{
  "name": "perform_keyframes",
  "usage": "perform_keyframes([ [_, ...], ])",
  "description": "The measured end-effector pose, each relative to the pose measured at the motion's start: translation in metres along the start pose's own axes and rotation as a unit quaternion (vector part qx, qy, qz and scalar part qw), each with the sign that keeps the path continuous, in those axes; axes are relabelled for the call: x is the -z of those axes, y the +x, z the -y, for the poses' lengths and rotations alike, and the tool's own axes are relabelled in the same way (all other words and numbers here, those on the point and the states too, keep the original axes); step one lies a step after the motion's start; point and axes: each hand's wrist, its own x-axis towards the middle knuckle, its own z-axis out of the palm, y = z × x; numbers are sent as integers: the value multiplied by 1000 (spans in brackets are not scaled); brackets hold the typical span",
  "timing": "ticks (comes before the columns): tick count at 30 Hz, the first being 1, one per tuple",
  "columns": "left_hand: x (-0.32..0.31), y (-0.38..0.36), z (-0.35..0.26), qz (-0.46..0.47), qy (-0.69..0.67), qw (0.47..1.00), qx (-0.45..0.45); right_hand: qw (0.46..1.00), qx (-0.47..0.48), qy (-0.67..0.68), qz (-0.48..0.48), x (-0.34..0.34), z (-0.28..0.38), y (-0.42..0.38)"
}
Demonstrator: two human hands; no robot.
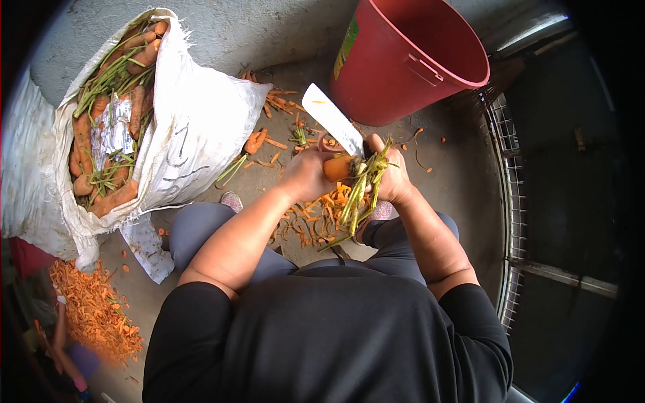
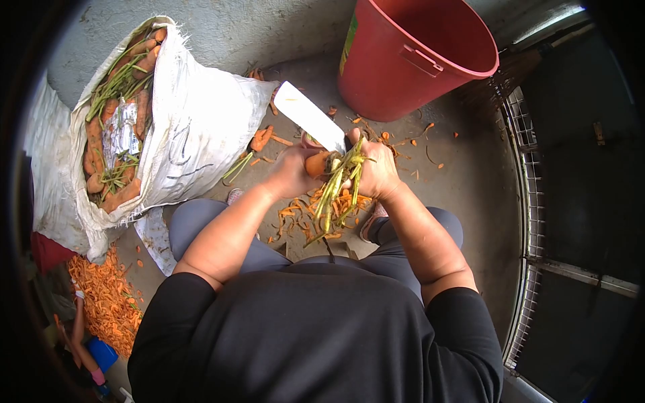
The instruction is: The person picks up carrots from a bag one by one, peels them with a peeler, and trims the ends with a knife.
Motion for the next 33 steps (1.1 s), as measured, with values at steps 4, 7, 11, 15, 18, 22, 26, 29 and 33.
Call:
perform_keyframes([
  [4, 4, 0, 0, 111, -18, 992, 50, 1000, 1, 4, 5, -3, 3, -4],
  [7, -6, -1, 3, -3, -22, 999, 45, 1000, -9, -9, -15, -17, 3, -7],
  [11, -17, 2, 6, -191, 121, 974, 21, 980, -126, 125, -88, -39, 12, -8],
  [15, -9, 0, 12, -119, 264, 950, 118, 953, -181, 189, -149, -66, 18, -5],
  [18, -11, 1, 22, -108, 326, 923, 175, 719, -342, 603, -50, -75, 18, -7],
  [22, 3, 5, 36, -47, 9, 963, 266, 388, -519, 731, 212, -86, -33, -19],
  [26, 12, 2, 32, 88, -352, 897, 254, 420, -520, 695, 264, -85, -27, -29],
  [29, 10, 1, 32, 131, -443, 841, 282, 584, -458, 646, 181, -77, -11, -33],
  [33, 10, 2, 17, 148, -402, 854, 294, 791, -265, 552, -8, -59, 9, -23],
])
